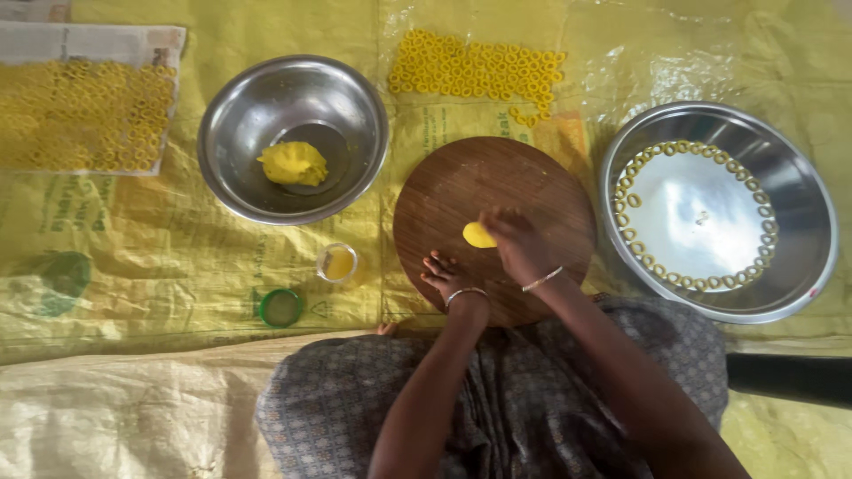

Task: The person rolls yellow dough into thin ropes on a wooden board, then joins the ends to form small rings. The rings are placed into a metal tray. The person repeats this process with multiple pieces of dough.

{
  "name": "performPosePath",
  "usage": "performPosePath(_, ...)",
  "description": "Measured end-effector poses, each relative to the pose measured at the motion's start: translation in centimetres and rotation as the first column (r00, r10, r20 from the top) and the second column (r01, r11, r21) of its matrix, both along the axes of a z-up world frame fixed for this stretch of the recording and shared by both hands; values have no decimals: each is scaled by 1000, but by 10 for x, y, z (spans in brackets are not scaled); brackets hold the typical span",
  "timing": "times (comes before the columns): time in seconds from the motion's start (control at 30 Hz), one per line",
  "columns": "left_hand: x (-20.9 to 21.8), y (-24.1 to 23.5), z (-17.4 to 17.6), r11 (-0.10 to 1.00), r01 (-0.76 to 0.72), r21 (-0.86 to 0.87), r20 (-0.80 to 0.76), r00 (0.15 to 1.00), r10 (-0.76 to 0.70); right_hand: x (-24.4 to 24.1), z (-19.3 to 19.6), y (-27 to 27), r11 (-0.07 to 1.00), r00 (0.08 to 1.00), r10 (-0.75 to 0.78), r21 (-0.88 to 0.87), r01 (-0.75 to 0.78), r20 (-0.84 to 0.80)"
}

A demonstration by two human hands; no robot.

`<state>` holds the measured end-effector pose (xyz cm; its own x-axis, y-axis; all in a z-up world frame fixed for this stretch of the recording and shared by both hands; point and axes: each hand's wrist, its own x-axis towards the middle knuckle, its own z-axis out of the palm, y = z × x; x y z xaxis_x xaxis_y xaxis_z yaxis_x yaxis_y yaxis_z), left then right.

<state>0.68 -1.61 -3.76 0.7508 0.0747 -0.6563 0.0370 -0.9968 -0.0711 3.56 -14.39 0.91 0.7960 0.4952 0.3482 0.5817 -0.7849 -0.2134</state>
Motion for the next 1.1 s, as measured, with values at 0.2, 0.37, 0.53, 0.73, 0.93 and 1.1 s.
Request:
performPosePath(0.2,-2,41,7,974,225,-5,101,969,-224,8,-48,-17,989,973,-32,134,64,-226)
performPosePath(0.37,10,64,10,992,74,-101,-97,992,-83,8,-43,18,978,991,-129,161,135,-46)
performPosePath(0.53,14,58,0,993,90,-77,-135,986,-100,31,-60,49,969,940,-225,-41,243,255)
performPosePath(0.73,9,61,-23,980,161,-116,-29,986,-166,96,-55,51,946,929,-282,-229,228,-239)
performPosePath(0.93,8,66,-26,963,266,-44,49,963,-264,73,-31,53,964,970,-204,-202,174,-136)
performPosePath(1.1,15,62,-13,977,86,-194,-30,995,-94,-21,-7,28,978,994,-89,-192,76,-57)
